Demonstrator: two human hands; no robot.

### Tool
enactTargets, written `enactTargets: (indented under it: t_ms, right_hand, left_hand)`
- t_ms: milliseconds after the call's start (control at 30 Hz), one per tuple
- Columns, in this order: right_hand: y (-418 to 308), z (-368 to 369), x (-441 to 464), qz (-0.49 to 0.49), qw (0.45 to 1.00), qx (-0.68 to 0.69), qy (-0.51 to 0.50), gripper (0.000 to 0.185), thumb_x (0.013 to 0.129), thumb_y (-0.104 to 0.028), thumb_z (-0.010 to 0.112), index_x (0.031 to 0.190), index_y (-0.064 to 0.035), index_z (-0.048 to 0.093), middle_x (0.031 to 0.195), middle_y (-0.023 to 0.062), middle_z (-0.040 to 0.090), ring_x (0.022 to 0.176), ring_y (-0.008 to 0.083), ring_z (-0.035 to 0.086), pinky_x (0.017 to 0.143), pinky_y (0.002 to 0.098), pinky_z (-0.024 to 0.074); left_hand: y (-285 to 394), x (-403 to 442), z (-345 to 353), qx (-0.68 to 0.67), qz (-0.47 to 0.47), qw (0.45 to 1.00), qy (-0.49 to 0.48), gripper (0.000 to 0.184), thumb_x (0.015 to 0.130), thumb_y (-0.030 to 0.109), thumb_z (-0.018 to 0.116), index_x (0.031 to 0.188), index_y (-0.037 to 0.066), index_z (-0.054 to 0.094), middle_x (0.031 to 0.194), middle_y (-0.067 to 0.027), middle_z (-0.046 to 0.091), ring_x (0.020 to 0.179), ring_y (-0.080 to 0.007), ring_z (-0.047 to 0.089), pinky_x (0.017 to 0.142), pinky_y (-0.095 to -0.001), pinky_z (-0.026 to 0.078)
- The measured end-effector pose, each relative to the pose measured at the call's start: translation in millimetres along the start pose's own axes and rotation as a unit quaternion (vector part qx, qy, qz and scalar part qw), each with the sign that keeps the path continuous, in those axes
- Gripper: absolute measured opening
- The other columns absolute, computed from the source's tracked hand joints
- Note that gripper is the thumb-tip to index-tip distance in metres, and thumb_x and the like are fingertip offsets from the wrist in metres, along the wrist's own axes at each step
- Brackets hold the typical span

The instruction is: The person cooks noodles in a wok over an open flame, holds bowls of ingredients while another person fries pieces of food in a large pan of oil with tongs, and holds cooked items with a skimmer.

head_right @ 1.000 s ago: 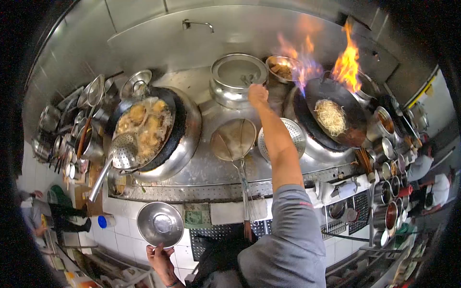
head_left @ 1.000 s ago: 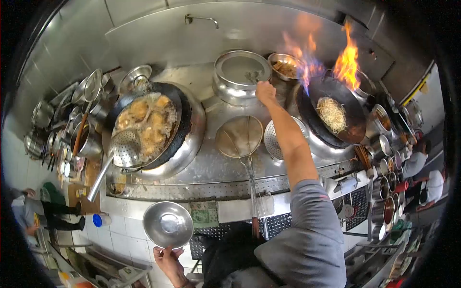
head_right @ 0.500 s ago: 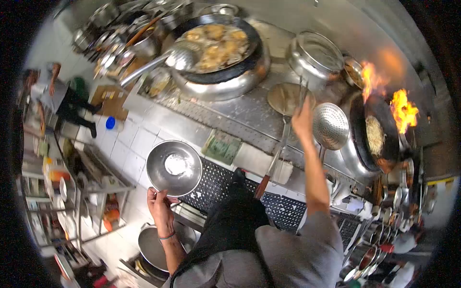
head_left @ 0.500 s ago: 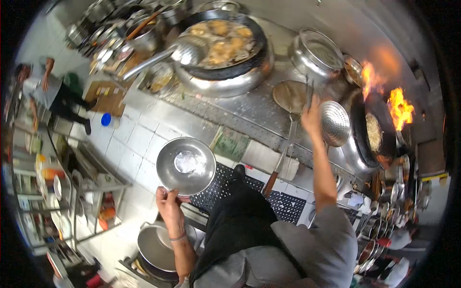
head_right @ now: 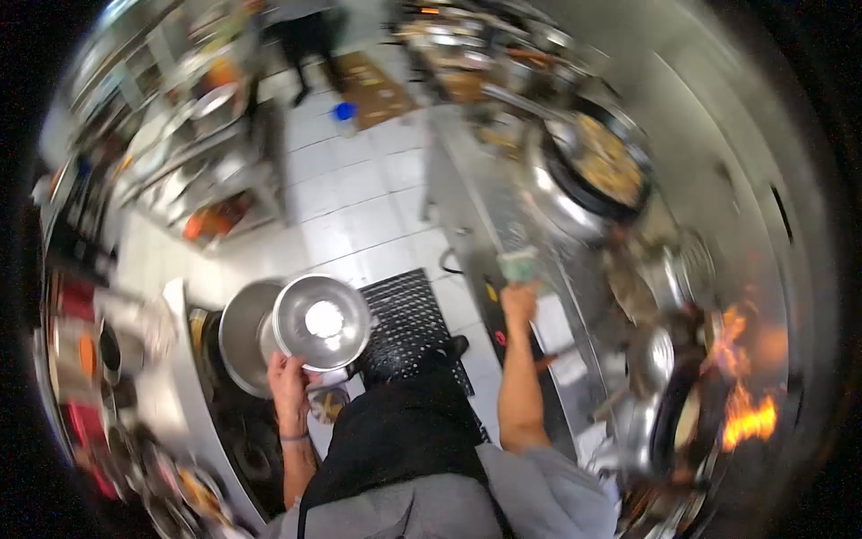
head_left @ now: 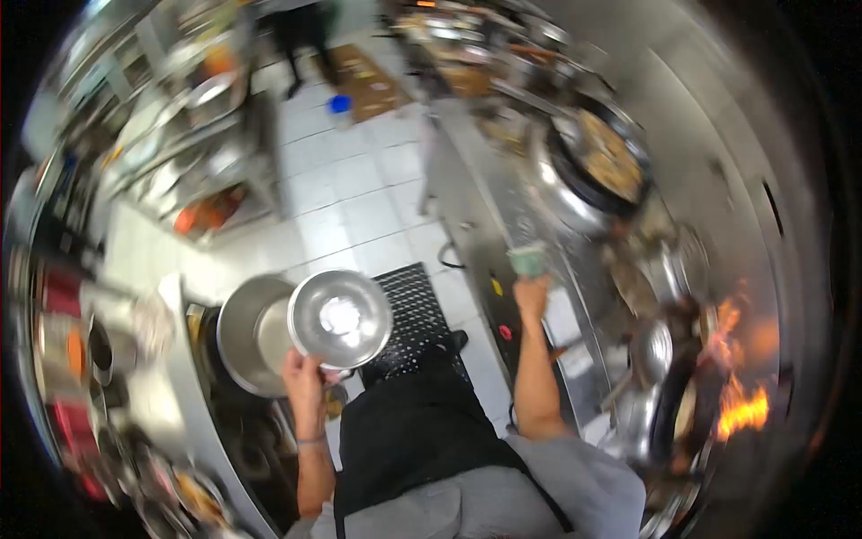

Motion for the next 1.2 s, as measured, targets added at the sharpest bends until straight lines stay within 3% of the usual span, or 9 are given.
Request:
enactTargets:
  t_ms: [100,167,200,233,267,300,367,600,1200]
  right_hand:
    - [16,6,15,0.05,0.998,-0.042,-0.02,0.067,0.087,-0.045,0.054,0.131,0.004,0.044,0.109,0.0284,0.065,0.102,0.0447,0.062,0.09,0.0528,0.0464]
    - [33,29,48,0.008,0.988,0.121,-0.099,0.052,0.089,-0.041,0.059,0.111,0.0059,0.061,0.097,0.0207,0.069,0.08,0.0334,0.067,0.071,0.0479,0.0527]
    - [43,38,70,-0.083,0.977,0.185,-0.064,0.052,0.091,-0.04,0.058,0.113,0.0077,0.061,0.096,0.0206,0.069,0.074,0.0319,0.067,0.066,0.0446,0.0542]
    - [23,18,38,0.005,0.986,0.138,-0.094,0.057,0.091,-0.042,0.058,0.117,0.0094,0.059,0.096,0.0229,0.069,0.073,0.0322,0.067,0.064,0.0434,0.0546]
    - [67,54,100,-0.037,0.992,0.103,-0.054,0.06,0.091,-0.045,0.058,0.116,0.0096,0.058,0.096,0.0243,0.068,0.069,0.0326,0.066,0.055,0.042,0.0535]
    - [46,35,76,-0.049,0.988,0.143,-0.032,0.056,0.091,-0.048,0.056,0.081,0.0062,0.064,0.063,0.015,0.06,0.044,0.0266,0.054,0.038,0.04,0.0411]
    - [48,32,76,0.011,0.994,0.096,-0.055,0.064,0.09,-0.05,0.058,0.118,0.0076,0.058,0.089,0.0237,0.067,0.059,0.0362,0.063,0.048,0.0436,0.0507]
    - [17,1,33,0.013,0.997,0.074,-0.034,0.069,0.088,-0.056,0.058,0.104,0.0117,0.064,0.097,0.0241,0.067,0.075,0.0374,0.066,0.06,0.0471,0.0529]
    - [28,32,41,-0.065,0.995,0.042,-0.056,0.068,0.087,-0.054,0.059,0.105,0.0112,0.063,0.096,0.0237,0.067,0.074,0.0371,0.066,0.06,0.0467,0.0528]
  left_hand:
    - [-9,-19,-33,-0.018,-0.008,0.999,0.043,0.022,0.085,0.008,0.059,0.106,-0.002,0.06,0.08,-0.0114,0.066,0.058,-0.0149,0.063,0.049,-0.0253,0.053]
    - [-37,-16,-53,-0.064,0.008,0.998,0.025,0.026,0.087,0.011,0.062,0.109,-0.001,0.057,0.081,-0.0113,0.065,0.059,-0.0156,0.065,0.049,-0.0263,0.055]
    - [-31,-26,-60,-0.102,0.038,0.993,0.046,0.013,0.087,0.01,0.063,0.092,0.0,0.057,0.078,-0.0107,0.064,0.052,-0.017,0.063,0.044,-0.026,0.052]
    - [-31,-26,-65,-0.097,0.035,0.993,0.059,0.015,0.088,0.011,0.065,0.089,0.003,0.053,0.073,-0.0093,0.062,0.052,-0.0171,0.063,0.043,-0.0273,0.053]
    - [-40,-22,-71,-0.104,0.026,0.992,0.061,0.016,0.088,0.011,0.066,0.089,0.003,0.052,0.069,-0.0089,0.061,0.052,-0.0164,0.063,0.041,-0.0282,0.052]
    - [-41,-23,-75,-0.116,0.026,0.99,0.075,0.016,0.089,0.011,0.066,0.088,0.003,0.052,0.068,-0.0088,0.061,0.052,-0.016,0.064,0.041,-0.0281,0.052]
    - [-41,-21,-75,-0.131,0.032,0.988,0.077,0.016,0.089,0.01,0.065,0.087,0.003,0.05,0.068,-0.0088,0.06,0.052,-0.016,0.063,0.039,-0.0281,0.052]
    - [-38,-11,-117,-0.163,0.055,0.976,0.133,0.016,0.088,0.008,0.066,0.088,0.002,0.051,0.067,-0.0093,0.059,0.05,-0.0156,0.062,0.039,-0.0285,0.052]
    - [-12,-9,-330,-0.315,0.157,0.865,0.358,0.016,0.084,0.003,0.064,0.091,0.002,0.049,0.073,-0.0104,0.058,0.05,-0.0198,0.062,0.042,-0.031,0.055]
Point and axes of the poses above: each hand's wrist, its own x-axis towards the middle knuckle, its own z-axis out of the palm, y = z × x, the point moved 9 cm from there along x, towards the middle knuckle
